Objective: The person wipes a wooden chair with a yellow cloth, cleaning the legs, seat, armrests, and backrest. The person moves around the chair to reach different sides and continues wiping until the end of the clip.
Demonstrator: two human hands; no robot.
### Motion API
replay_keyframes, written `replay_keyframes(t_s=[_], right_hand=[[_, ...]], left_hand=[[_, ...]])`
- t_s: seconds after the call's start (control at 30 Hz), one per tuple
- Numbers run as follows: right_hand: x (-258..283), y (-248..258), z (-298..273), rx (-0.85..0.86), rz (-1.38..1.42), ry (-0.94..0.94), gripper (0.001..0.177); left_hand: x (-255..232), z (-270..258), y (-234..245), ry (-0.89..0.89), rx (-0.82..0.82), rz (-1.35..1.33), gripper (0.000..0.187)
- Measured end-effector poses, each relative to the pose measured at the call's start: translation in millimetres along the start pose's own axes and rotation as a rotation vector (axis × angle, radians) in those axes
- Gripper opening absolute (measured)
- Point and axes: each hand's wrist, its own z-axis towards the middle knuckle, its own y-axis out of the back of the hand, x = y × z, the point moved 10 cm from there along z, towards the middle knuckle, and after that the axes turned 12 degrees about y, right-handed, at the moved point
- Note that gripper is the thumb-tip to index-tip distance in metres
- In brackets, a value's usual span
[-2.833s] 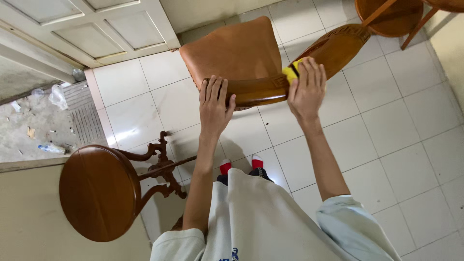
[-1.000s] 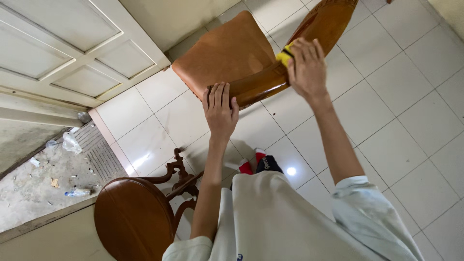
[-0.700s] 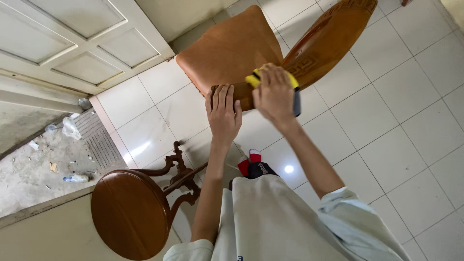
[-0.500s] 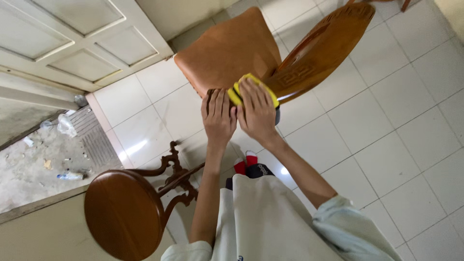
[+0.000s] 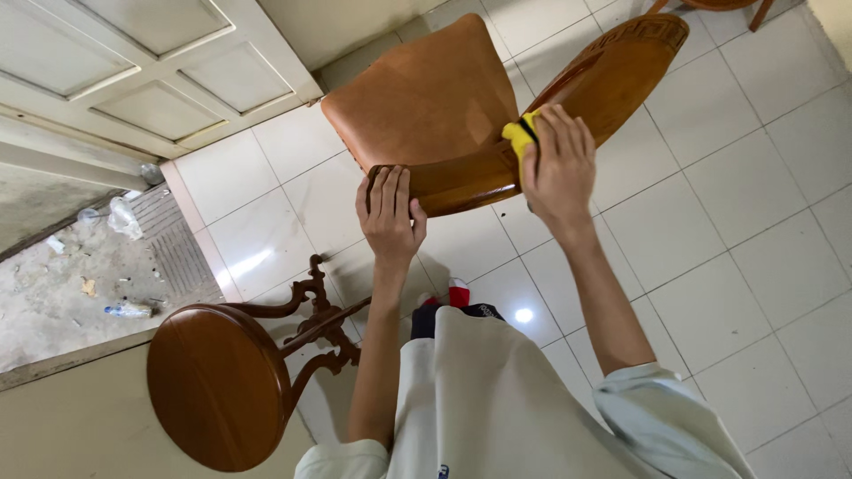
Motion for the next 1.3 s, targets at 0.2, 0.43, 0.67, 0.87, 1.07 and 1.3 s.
replay_keyframes(t_s=[0.2,0.43,0.67,0.87,1.07,1.3], right_hand=[[32.0,-17.2,14.0,0.103,-0.100,0.061,0.041],[97.4,-36.0,24.6,0.117,0.049,0.079,0.046],[152.2,-27.4,32.0,-0.026,0.065,0.009,0.050],[185.7,-24.2,22.1,-0.128,0.090,-0.003,0.054],[156.5,-42.0,9.9,-0.097,-0.022,0.155,0.054],[92.5,-28.4,7.2,0.007,-0.060,-0.103,0.046]], left_hand=[[1.7,1.1,0.8,0.040,0.010,-0.029,0.037],[4.1,4.4,4.6,0.072,0.023,-0.072,0.048],[19.2,-0.3,11.1,0.164,0.159,-0.370,0.045],[34.2,-2.0,12.6,0.130,0.245,-0.623,0.047],[29.2,14.5,17.5,-0.005,0.369,-0.641,0.042],[29.8,42.2,15.5,-0.090,0.472,-0.697,0.040]])
